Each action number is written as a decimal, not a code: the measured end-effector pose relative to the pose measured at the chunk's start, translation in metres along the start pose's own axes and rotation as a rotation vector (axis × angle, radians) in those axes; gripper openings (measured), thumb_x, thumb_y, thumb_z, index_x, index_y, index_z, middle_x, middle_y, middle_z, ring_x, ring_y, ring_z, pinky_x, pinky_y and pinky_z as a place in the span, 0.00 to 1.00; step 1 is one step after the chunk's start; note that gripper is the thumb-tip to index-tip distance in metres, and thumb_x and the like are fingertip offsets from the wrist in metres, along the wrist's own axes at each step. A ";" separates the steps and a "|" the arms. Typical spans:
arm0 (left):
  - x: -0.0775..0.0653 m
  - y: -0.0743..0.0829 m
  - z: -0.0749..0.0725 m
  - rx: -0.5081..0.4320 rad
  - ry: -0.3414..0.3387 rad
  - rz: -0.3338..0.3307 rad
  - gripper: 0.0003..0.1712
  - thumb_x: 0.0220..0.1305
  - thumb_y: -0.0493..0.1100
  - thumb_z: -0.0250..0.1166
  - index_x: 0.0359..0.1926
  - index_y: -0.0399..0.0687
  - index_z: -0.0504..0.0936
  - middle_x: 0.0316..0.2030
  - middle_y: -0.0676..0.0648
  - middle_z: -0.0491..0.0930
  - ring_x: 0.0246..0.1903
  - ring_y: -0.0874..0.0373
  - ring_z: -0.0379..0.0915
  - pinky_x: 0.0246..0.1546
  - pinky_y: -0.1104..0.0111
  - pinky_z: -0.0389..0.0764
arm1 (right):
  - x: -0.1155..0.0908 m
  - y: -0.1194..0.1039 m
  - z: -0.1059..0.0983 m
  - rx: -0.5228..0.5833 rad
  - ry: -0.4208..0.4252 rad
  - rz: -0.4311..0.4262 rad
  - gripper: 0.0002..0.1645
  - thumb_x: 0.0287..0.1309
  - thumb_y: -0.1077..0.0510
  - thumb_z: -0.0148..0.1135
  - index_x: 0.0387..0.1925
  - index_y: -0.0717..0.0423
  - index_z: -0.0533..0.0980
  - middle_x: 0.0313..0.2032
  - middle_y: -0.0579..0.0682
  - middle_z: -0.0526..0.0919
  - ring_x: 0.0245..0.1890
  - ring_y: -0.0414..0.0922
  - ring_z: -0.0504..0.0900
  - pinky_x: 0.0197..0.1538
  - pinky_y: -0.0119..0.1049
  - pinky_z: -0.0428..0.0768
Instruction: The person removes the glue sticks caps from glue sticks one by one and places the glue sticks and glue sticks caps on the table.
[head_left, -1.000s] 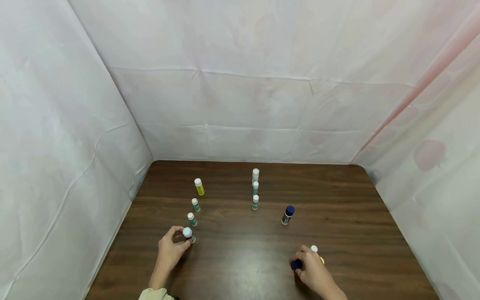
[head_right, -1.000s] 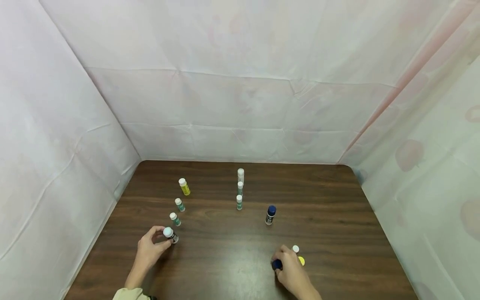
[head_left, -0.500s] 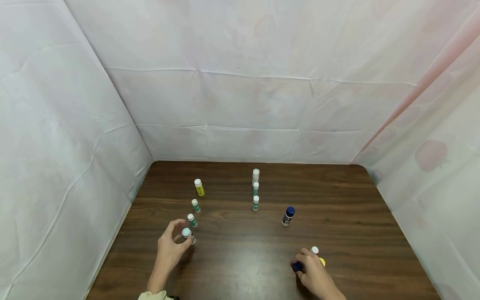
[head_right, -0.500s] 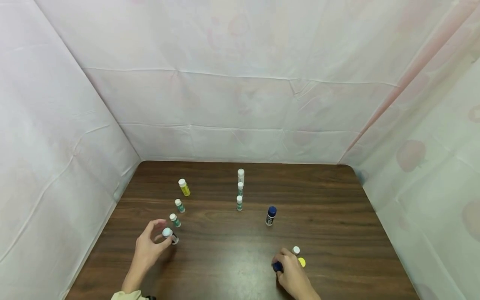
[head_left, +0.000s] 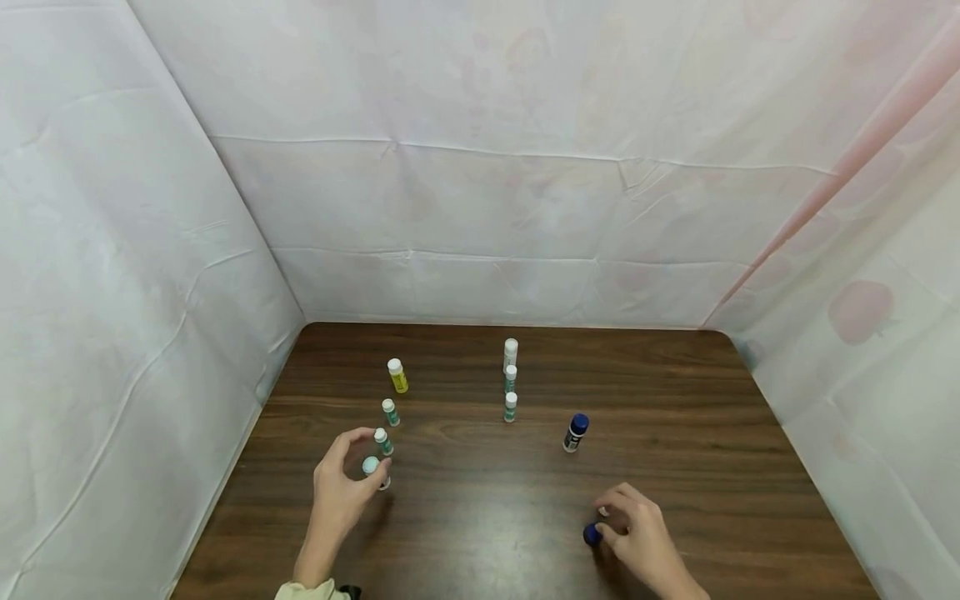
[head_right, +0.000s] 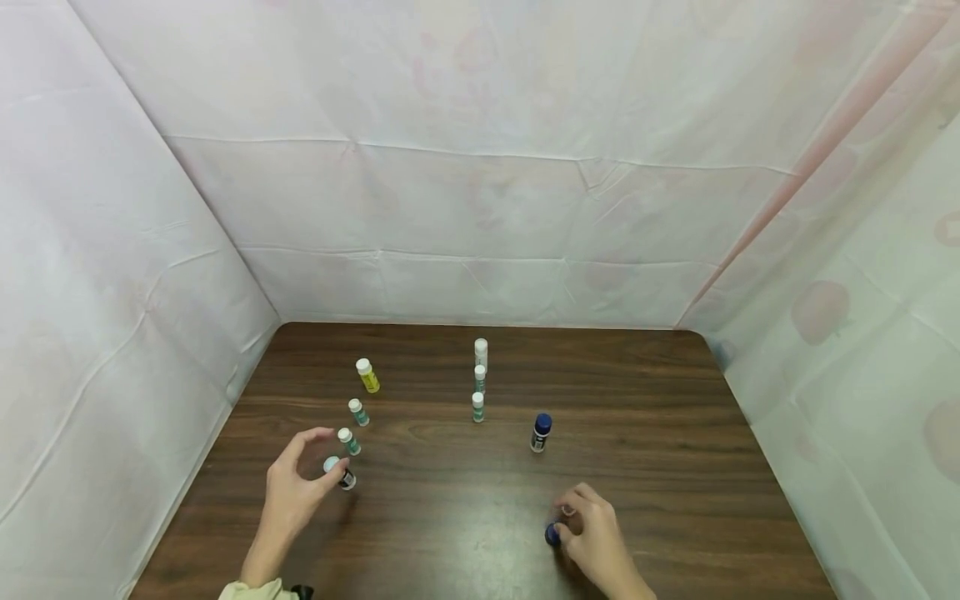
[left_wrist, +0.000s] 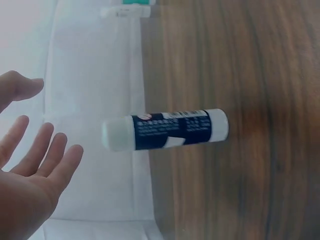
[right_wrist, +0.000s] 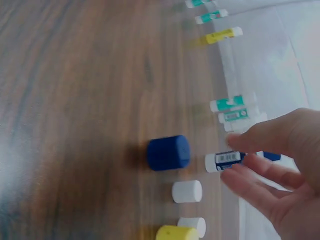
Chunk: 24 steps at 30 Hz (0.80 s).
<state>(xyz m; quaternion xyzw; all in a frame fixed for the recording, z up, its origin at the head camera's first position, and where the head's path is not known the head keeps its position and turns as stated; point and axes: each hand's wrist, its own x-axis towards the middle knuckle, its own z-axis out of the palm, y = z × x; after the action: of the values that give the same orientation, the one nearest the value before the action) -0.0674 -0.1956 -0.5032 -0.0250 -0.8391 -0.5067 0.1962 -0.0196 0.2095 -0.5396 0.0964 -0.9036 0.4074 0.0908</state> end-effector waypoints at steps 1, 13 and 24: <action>0.001 0.007 0.000 -0.005 0.011 0.020 0.28 0.42 0.25 0.73 0.48 0.38 0.77 0.45 0.47 0.79 0.44 0.55 0.79 0.50 0.70 0.76 | 0.001 -0.001 -0.002 0.027 0.034 -0.003 0.27 0.26 0.80 0.73 0.28 0.49 0.79 0.31 0.43 0.78 0.30 0.43 0.80 0.27 0.31 0.81; 0.009 0.039 0.008 -0.129 -0.033 0.116 0.25 0.44 0.23 0.71 0.46 0.35 0.77 0.45 0.43 0.78 0.45 0.62 0.75 0.47 0.75 0.77 | 0.015 -0.001 -0.023 0.227 0.199 -0.112 0.28 0.33 0.78 0.73 0.41 0.62 0.78 0.40 0.53 0.79 0.34 0.39 0.83 0.33 0.33 0.83; 0.010 0.050 0.029 -0.206 -0.062 0.144 0.24 0.44 0.22 0.70 0.45 0.32 0.76 0.44 0.41 0.78 0.45 0.48 0.75 0.44 0.68 0.80 | 0.027 0.002 -0.033 0.323 0.223 0.013 0.26 0.41 0.73 0.72 0.46 0.65 0.76 0.42 0.58 0.78 0.42 0.40 0.80 0.39 0.34 0.82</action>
<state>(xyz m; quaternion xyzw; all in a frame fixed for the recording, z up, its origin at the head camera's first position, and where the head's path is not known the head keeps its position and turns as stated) -0.0733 -0.1477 -0.4694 -0.1209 -0.7842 -0.5739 0.2027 -0.0432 0.2336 -0.5131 0.0581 -0.8115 0.5557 0.1713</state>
